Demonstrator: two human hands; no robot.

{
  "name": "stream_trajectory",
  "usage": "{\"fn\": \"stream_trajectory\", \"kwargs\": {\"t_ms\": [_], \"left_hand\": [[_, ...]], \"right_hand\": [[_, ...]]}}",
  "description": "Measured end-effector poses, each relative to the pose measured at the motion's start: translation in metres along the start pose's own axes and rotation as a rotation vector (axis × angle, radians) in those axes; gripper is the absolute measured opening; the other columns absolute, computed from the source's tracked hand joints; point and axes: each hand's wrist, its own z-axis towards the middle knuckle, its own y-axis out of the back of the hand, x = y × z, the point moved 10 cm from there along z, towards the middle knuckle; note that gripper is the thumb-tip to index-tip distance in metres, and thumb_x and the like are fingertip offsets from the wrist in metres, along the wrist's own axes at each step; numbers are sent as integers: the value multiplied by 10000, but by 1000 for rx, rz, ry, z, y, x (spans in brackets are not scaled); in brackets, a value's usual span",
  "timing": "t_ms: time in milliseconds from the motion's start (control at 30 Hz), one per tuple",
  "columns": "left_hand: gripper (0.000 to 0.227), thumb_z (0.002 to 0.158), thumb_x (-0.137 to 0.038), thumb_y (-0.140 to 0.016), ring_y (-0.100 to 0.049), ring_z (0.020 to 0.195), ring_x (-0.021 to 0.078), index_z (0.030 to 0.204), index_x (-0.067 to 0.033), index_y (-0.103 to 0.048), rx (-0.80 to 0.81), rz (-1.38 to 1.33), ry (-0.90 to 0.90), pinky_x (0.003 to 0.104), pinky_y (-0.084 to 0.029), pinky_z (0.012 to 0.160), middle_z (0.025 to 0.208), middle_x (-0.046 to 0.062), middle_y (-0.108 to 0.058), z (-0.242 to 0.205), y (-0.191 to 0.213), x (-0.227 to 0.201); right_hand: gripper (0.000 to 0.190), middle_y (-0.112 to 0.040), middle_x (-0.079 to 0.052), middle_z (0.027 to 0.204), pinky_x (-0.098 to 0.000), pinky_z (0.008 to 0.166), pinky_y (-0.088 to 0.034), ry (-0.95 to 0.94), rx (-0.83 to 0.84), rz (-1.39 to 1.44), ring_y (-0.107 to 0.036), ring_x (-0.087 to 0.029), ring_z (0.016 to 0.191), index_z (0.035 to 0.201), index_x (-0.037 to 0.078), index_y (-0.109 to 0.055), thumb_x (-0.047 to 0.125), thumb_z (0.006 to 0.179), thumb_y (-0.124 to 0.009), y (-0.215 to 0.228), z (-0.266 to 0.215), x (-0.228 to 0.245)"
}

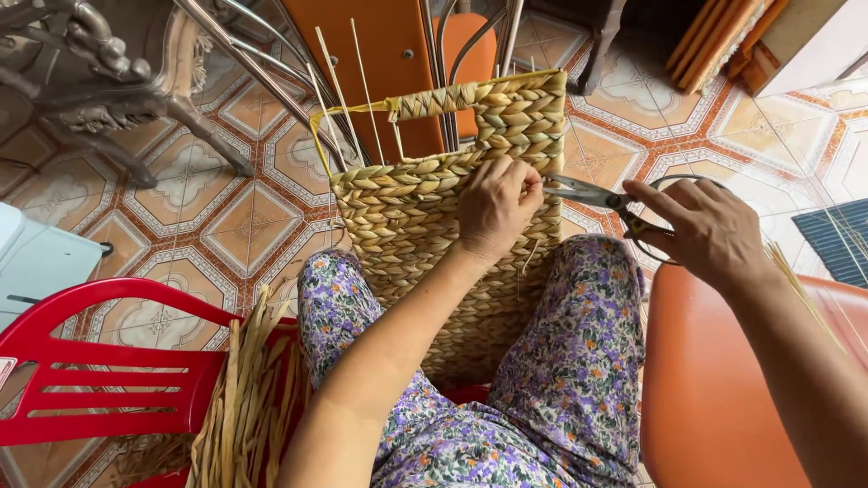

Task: Weaving a basket or bag from dried plant fibers, including trimming excess material with scissors.

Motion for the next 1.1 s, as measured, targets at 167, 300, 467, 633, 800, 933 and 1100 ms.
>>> {"fn": "stream_trajectory", "kwargs": {"t_ms": [167,300,467,633,800,933,1100], "left_hand": [[106,864,-172,-749,-651,793,191,817,-133,-662,-27,-54,63,353,-537,685,792,-8,-643,4,9,-5],[109,857,-185,-742,-644,763,182,805,-133,-662,-60,-40,71,352,-539,655,778,-12,-650,3,2,1],[69,960,-131,-644,-591,591,129,912,-82,-643,151,-251,113,269,-479,467,796,24,-633,-28,-27,6],[191,968,5,-558,-554,547,122,1145,-38,-617,448,-333,-107,233,-446,406,770,52,-606,-79,-25,-33],[194,957,-127,-725,-601,770,175,1116,-78,-626,-74,41,-104,283,-553,644,888,51,-609,-28,26,11],[244,893,-180,-759,-604,903,201,1077,-81,-634,-183,237,-149,311,-576,768,959,53,-610,-6,32,14],[172,909,-162,-776,-564,842,188,841,-109,-627,-132,354,-157,326,-517,674,860,24,-581,9,24,18]], "right_hand": [[668,-567,11,860,-329,726,-524,90,-73,-32,-602,-177,817,1481,318,-581,428,846,-759,-5,9,4],[667,-542,28,828,-299,666,-520,73,-40,-58,-609,-134,788,1508,330,-569,379,869,-754,-21,8,3],[621,-565,26,829,-316,627,-512,30,-19,94,-626,-147,782,1478,302,-590,351,886,-773,-37,-7,-1],[627,-594,10,916,-352,699,-519,-42,-138,165,-623,-199,852,1409,309,-631,333,809,-814,-11,-6,-1],[593,-561,6,888,-349,723,-511,35,-172,49,-593,-191,826,1430,332,-639,374,875,-843,-1,12,16],[662,-582,15,918,-350,746,-520,67,-176,16,-601,-188,834,1451,326,-624,389,824,-827,0,29,21],[631,-598,30,960,-340,787,-541,140,-189,-37,-627,-179,902,1474,333,-595,377,876,-791,0,39,24]]}}
